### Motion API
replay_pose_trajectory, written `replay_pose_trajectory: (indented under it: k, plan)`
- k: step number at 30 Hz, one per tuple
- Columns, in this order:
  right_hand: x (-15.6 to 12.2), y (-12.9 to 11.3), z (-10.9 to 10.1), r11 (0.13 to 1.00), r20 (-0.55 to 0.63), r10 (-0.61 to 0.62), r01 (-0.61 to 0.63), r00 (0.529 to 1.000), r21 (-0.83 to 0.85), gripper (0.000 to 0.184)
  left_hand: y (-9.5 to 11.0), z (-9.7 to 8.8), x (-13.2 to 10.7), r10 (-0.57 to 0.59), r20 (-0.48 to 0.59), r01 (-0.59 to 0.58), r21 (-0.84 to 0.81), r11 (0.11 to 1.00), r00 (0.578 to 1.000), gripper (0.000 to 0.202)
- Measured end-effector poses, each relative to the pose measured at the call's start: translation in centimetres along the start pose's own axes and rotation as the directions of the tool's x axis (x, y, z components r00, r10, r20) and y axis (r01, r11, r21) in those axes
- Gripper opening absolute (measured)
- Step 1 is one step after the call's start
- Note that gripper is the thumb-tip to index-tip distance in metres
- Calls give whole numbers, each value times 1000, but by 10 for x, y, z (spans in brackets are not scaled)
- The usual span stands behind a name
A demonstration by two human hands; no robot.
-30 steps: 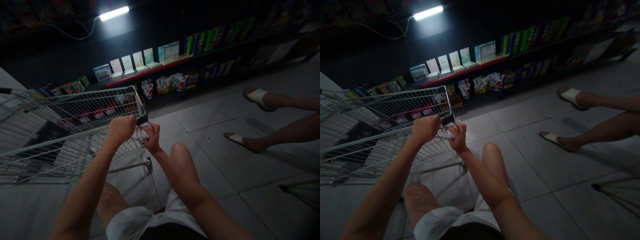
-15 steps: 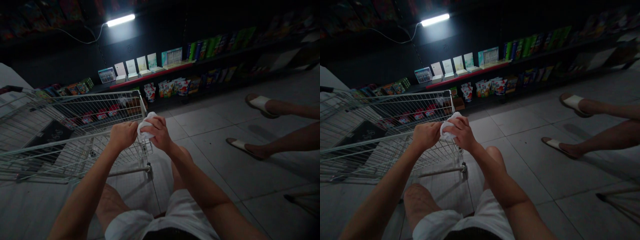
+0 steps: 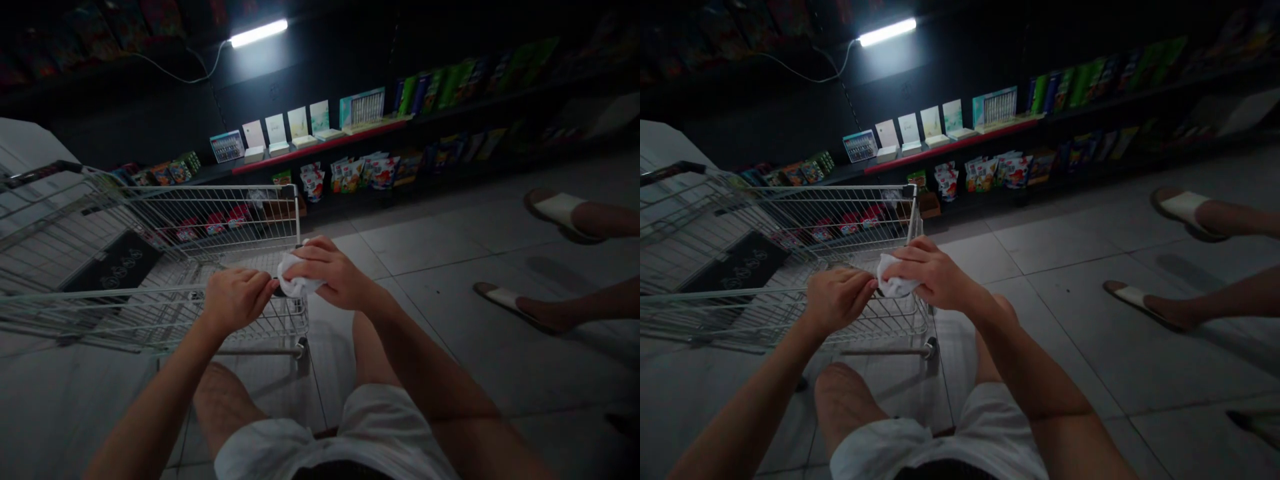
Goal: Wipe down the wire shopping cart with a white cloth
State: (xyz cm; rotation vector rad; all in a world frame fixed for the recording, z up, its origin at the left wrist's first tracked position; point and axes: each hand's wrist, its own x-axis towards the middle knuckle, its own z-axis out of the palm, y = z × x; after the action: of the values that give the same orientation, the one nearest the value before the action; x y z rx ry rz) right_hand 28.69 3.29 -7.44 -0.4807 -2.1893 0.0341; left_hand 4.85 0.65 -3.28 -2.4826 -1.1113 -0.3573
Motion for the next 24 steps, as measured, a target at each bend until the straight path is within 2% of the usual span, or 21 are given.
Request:
replay_pose_trajectory:
  k: [2, 7, 9, 11, 14, 15, 17, 19, 20, 22, 24]
  plan:
    - [4, 7, 1, 1000, 13, 4, -4, 1000, 29, 42, -1, -3, -5, -6, -4, 6, -28, 1000, 1000, 44]
    - [11, 69, 18, 991, -55, 127, -124, 990, 43, 40, -5, -3, -12, 12, -39, -16, -88, 996, 999, 44]
    - [14, 85, 22, 984, -80, 176, -173, 981, 43, 40, -8, -3, -15, 19, -56, -24, -100, 995, 998, 45]
    - [16, 83, 26, 979, -107, 204, -201, 973, 39, 39, -14, -3, -19, 24, -60, -31, -116, 993, 998, 45]
    - [14, 47, 40, 974, -251, 225, -224, 941, 33, 36, -22, -8, -23, 20, 6, -19, -154, 988, 1000, 49]
    - [10, 32, 51, 969, -333, 244, -244, 911, 43, 36, -22, -10, -22, 11, 36, -5, -165, 986, 999, 50]
    - [-4, 4, 82, 948, -502, 309, -305, 807, 94, 38, -19, -15, -17, -17, 78, 31, -184, 982, 997, 53]
    - [-28, -11, 124, 917, -602, 383, -365, 701, 158, 37, -8, -19, -6, -58, 117, 77, -173, 982, 991, 54]
    - [-44, -12, 146, 902, -618, 412, -395, 670, 174, 35, 0, -21, 1, -85, 149, 106, -142, 984, 985, 54]
    - [-77, -5, 185, 872, -578, 464, -462, 671, 164, 28, 14, -22, 14, -174, 232, 185, -23, 983, 957, 55]
    - [-108, 7, 209, 827, -470, 546, -537, 694, 168, 25, 22, -21, 24, -282, 306, 271, 80, 959, 909, 56]
